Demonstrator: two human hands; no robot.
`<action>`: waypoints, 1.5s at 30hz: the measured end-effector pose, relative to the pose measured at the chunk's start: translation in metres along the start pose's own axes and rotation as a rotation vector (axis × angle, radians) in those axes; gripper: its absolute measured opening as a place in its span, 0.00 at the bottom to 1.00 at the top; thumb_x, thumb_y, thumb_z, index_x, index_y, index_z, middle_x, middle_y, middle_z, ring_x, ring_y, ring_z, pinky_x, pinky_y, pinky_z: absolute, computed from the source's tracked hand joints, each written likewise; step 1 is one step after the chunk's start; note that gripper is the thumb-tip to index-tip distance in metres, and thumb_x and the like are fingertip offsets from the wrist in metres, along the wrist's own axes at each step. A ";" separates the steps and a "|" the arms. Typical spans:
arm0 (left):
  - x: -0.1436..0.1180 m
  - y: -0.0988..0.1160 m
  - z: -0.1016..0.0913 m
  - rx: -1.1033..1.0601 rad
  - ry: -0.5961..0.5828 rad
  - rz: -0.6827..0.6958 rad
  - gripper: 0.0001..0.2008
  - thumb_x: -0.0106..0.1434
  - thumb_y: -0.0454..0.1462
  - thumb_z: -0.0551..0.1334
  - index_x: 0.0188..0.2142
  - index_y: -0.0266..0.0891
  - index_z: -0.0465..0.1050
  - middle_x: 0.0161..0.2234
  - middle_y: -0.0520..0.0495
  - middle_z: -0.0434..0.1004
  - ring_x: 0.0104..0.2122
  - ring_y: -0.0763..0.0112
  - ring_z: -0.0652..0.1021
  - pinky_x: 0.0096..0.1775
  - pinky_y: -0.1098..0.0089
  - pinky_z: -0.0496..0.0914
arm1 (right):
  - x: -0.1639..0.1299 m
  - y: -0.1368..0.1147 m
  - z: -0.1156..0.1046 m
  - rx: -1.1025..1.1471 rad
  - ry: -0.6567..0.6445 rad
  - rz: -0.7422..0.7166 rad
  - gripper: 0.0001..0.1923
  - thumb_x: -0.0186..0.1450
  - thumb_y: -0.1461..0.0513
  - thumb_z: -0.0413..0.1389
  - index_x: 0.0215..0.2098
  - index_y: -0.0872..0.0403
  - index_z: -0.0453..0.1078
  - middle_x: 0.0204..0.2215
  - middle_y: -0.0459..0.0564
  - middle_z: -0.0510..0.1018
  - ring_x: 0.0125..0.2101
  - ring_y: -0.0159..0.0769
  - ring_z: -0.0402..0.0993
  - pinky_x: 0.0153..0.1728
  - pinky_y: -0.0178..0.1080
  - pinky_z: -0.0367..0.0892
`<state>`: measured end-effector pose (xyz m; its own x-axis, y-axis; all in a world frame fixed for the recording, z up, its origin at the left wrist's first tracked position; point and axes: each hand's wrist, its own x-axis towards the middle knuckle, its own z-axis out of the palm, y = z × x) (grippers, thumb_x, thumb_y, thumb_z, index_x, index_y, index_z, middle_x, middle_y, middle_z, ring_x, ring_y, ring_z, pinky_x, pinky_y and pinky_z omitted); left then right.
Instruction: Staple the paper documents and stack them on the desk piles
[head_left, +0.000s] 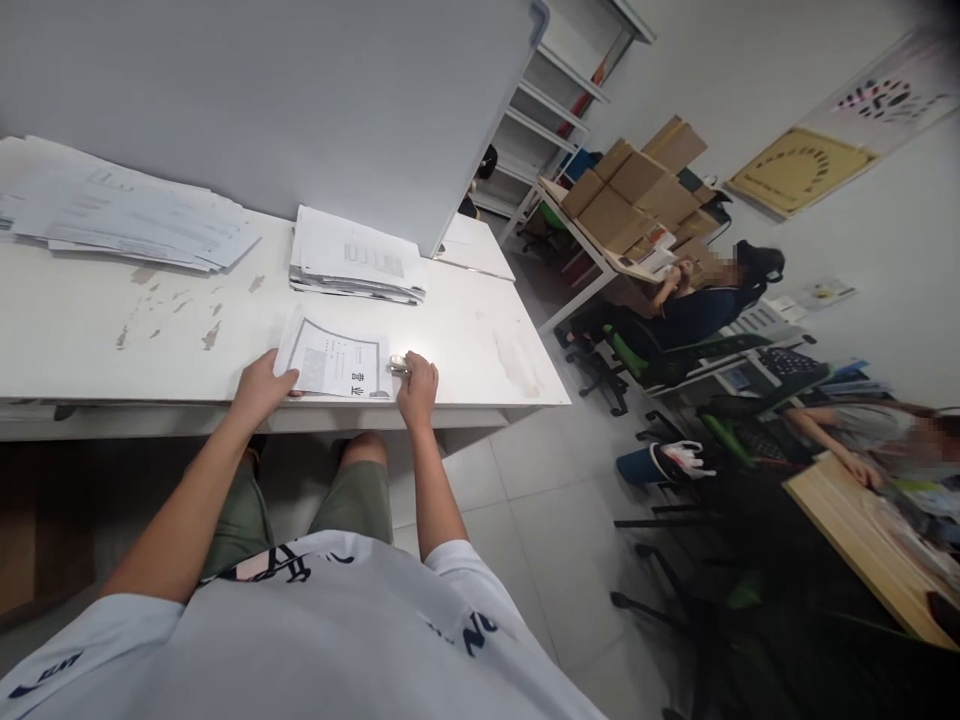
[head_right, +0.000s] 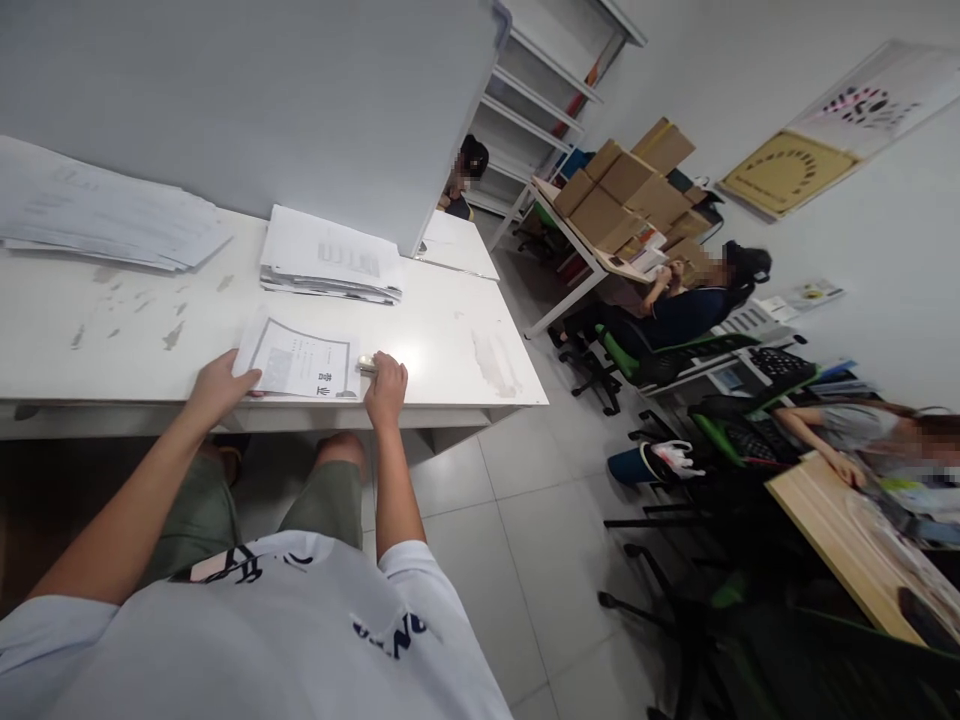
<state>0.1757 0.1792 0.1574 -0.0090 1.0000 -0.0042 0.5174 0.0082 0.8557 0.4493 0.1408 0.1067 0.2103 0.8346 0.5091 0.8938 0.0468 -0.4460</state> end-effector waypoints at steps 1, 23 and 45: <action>-0.001 0.000 0.000 -0.025 -0.014 0.012 0.20 0.56 0.36 0.62 0.49 0.39 0.72 0.39 0.45 0.81 0.30 0.62 0.81 0.34 0.70 0.76 | -0.001 0.000 0.001 0.001 0.002 -0.006 0.28 0.62 0.72 0.41 0.58 0.53 0.64 0.57 0.55 0.72 0.61 0.38 0.62 0.66 0.51 0.48; 0.004 0.009 0.010 -0.296 -0.144 -0.151 0.22 0.62 0.31 0.61 0.56 0.38 0.69 0.46 0.42 0.79 0.29 0.67 0.81 0.33 0.67 0.80 | 0.002 -0.002 0.011 0.000 0.105 -0.178 0.23 0.53 0.77 0.47 0.39 0.52 0.73 0.39 0.52 0.76 0.43 0.42 0.68 0.50 0.46 0.63; 0.204 0.116 0.018 -0.122 0.074 -0.036 0.21 0.56 0.30 0.62 0.51 0.31 0.71 0.42 0.36 0.78 0.42 0.57 0.80 0.42 0.58 0.77 | 0.019 -0.015 -0.011 -0.241 -0.057 -0.019 0.13 0.73 0.60 0.45 0.35 0.54 0.68 0.34 0.53 0.75 0.38 0.42 0.66 0.42 0.41 0.54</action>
<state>0.2488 0.3838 0.2464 -0.0906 0.9959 -0.0018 0.4075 0.0388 0.9124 0.4445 0.1498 0.1307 0.1760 0.8650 0.4700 0.9675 -0.0638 -0.2448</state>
